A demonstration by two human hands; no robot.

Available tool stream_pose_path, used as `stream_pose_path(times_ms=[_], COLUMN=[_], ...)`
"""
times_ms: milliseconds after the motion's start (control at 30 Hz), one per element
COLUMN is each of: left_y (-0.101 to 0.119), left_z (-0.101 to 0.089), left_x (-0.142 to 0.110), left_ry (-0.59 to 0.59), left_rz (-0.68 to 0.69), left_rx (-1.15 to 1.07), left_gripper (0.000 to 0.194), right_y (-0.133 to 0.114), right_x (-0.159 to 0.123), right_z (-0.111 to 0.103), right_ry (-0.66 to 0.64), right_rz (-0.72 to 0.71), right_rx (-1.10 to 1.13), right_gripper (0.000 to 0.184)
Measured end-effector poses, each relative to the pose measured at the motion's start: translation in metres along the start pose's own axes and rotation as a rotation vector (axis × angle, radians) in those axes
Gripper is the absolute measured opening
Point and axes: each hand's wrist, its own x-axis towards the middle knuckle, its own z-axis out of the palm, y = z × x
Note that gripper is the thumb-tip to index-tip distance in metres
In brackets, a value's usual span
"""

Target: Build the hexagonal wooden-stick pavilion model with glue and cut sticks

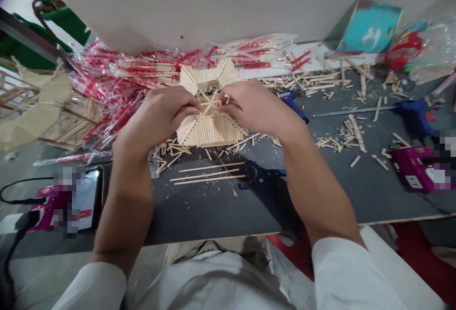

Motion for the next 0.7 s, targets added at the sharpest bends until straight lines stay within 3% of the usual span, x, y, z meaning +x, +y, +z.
stream_pose_path(times_ms=[433, 700], left_y=[-0.0021, -0.0036], left_z=[0.0002, 0.0026], left_x=[-0.0003, -0.0014], left_ry=[-0.008, 0.033], left_rz=[-0.055, -0.135], left_rx=[-0.088, -0.158], left_gripper=[0.017, 0.012], right_y=[-0.0001, -0.0007], right_x=[-0.0037, -0.0023], right_z=[-0.0028, -0.0020], right_ry=[-0.035, 0.005], right_rz=[0.053, 0.002], right_rx=[0.089, 0.003], right_gripper=[0.020, 0.018])
